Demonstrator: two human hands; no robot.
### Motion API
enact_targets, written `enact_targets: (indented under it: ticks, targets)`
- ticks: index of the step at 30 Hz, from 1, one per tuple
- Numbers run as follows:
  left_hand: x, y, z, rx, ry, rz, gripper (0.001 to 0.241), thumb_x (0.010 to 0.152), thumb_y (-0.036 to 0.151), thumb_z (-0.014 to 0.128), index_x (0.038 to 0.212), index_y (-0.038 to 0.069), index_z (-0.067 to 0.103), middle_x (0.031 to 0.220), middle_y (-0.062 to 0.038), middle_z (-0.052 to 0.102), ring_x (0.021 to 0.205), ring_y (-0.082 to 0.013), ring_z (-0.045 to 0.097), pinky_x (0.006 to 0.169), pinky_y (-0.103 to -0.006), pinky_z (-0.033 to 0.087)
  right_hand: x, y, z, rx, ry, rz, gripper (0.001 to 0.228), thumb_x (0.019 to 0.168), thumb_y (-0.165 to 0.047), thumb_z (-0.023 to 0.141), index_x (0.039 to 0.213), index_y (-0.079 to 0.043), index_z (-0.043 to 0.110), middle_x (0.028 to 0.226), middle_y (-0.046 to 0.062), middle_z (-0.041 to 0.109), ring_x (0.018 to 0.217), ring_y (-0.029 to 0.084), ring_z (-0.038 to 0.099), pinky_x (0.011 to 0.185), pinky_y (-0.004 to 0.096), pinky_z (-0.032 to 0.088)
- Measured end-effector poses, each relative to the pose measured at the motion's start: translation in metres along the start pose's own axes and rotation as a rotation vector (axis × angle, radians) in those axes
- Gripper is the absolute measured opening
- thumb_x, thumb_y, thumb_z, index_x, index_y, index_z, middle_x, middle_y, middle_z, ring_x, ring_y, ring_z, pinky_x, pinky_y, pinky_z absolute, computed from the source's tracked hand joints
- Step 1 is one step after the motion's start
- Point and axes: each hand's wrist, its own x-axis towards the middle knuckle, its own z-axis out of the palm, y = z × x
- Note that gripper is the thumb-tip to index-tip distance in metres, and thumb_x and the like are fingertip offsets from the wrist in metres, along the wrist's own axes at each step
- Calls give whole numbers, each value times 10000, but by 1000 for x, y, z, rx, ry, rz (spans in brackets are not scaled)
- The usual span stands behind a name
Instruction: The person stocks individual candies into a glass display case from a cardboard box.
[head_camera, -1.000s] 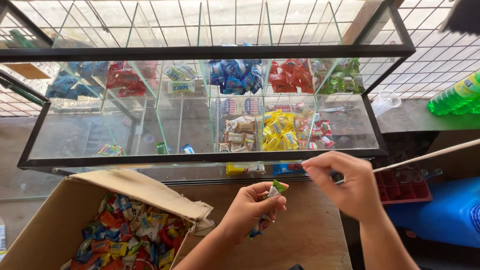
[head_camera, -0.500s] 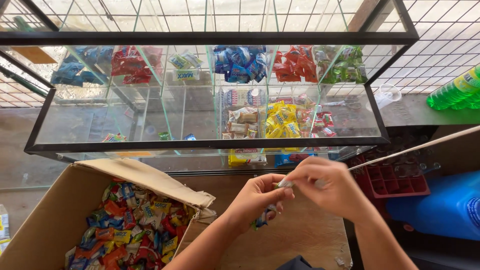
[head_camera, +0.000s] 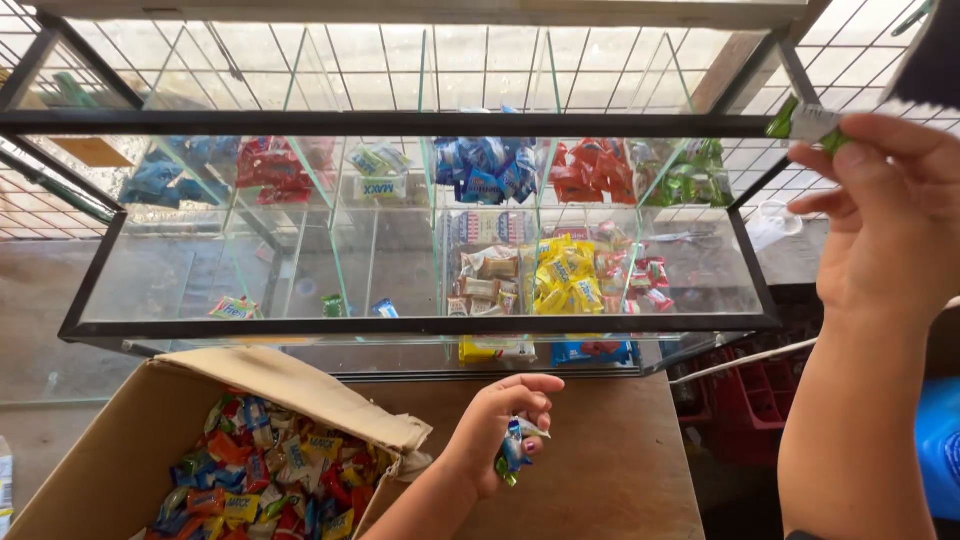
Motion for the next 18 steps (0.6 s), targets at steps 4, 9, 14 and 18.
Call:
enact_targets:
  ticks: [4, 9, 14, 18]
  targets:
    - [-1, 6, 3, -5, 47, -21, 487, 739, -34, 485, 1180, -44, 691, 782, -44, 537, 686, -116, 544, 484, -235, 421, 25, 12, 5, -1, 0, -33, 175, 1131, 65, 626, 1303, 44, 648, 1190, 152, 679, 1109, 329, 773, 749, 351, 626]
    - [0, 5, 1, -42, -24, 9, 635, 618, -81, 419, 1196, -37, 679, 856, -50, 553, 735, -140, 568, 496, -242, 439, 14, 10, 12, -49, -81, -60, 329, 1075, -44, 649, 1401, -31, 613, 1269, 109, 682, 1101, 280, 782, 724, 325, 635]
    - [-6, 10, 8, -35, -32, 21, 667, 635, -82, 424, 1258, -16, 652, 1026, -79, 573, 801, -158, 614, 522, -247, 461, -64, -9, 34, -97, -242, 17, 58, 1085, -34, 653, 1115, 5, 683, 1027, 139, 728, 819, 216, 731, 629, 286, 585]
    - [-13, 12, 13, -21, -68, 63, 731, 646, -87, 413, 1342, 23, 611, 1288, -128, 566, 922, -172, 690, 511, -236, 447, -121, -2, 52, -398, -702, 176, 132, 899, -91, 725, 1004, -35, 781, 839, 42, 797, 698, 95, 751, 558, 239, 571]
